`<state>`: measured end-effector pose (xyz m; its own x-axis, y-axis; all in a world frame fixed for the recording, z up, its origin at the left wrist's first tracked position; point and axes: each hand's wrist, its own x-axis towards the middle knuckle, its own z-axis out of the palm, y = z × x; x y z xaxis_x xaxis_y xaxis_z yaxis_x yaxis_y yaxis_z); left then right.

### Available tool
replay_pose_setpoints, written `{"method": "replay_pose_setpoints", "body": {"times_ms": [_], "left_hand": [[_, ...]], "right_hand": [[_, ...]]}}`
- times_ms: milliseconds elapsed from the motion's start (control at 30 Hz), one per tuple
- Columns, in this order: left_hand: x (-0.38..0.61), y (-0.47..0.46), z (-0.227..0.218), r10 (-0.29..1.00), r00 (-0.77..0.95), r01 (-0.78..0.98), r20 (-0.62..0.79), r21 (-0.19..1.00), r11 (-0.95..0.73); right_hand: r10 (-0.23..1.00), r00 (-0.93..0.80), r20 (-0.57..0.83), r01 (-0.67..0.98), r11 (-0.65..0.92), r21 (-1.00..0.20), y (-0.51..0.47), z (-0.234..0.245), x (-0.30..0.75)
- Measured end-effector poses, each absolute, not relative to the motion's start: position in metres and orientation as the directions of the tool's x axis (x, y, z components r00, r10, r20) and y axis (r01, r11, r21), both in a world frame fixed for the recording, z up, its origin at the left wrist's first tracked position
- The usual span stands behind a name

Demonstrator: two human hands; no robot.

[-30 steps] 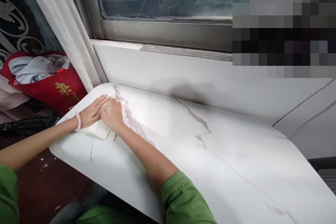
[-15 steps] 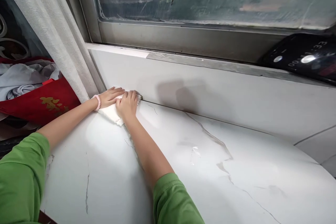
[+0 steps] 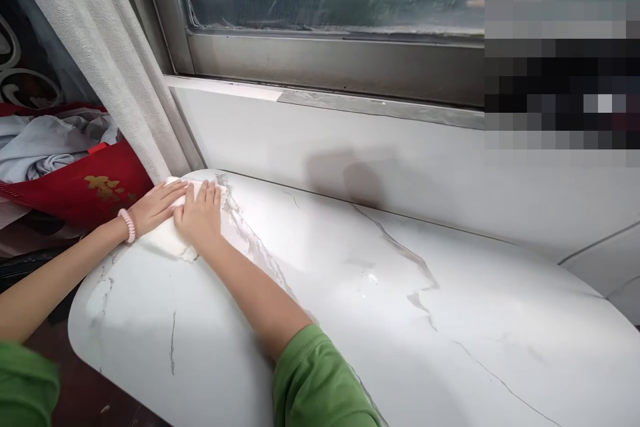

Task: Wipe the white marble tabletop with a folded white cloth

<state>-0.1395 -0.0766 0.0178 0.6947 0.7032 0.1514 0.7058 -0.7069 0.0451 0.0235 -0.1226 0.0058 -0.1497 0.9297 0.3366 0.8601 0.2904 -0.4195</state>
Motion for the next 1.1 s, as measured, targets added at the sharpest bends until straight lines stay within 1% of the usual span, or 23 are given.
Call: {"method": "replay_pose_setpoints", "body": {"times_ms": [133, 233, 367, 500, 633, 733, 933, 1100], "left_hand": [[-0.166, -0.154, 0.015, 0.736, 0.635, 0.755, 0.237, 0.015, -0.656], [-0.176, -0.213, 0.014, 0.741, 0.616, 0.771, 0.266, -0.012, -0.637], [-0.179, -0.268, 0.015, 0.759, 0.586, 0.793, 0.282, -0.011, -0.609], [-0.176, -0.281, 0.017, 0.773, 0.564, 0.807, 0.291, 0.002, -0.59], [-0.174, -0.255, 0.019, 0.785, 0.57, 0.802, 0.242, 0.041, -0.596], [-0.167, -0.217, 0.021, 0.794, 0.577, 0.8, 0.192, 0.067, -0.597], [-0.123, -0.106, 0.02, 0.763, 0.631, 0.757, 0.143, 0.106, -0.645], [-0.067, -0.034, 0.014, 0.757, 0.632, 0.75, 0.166, 0.114, -0.651]], "right_hand": [[0.904, -0.305, 0.299, 0.782, 0.417, -0.464, -0.182, 0.013, 0.012], [0.869, -0.404, 0.286, 0.715, 0.495, -0.494, -0.226, 0.017, 0.012], [0.836, -0.487, 0.254, 0.65, 0.541, -0.533, -0.268, 0.022, 0.013], [0.827, -0.522, 0.207, 0.638, 0.54, -0.549, -0.28, 0.027, 0.012], [0.834, -0.505, 0.222, 0.647, 0.536, -0.542, -0.266, 0.027, 0.009], [0.86, -0.447, 0.247, 0.69, 0.507, -0.517, -0.238, 0.021, 0.009], [0.936, -0.201, 0.289, 0.825, 0.321, -0.465, -0.149, 0.006, 0.029], [0.951, -0.096, 0.295, 0.88, 0.219, -0.422, -0.084, -0.001, 0.07]]}}
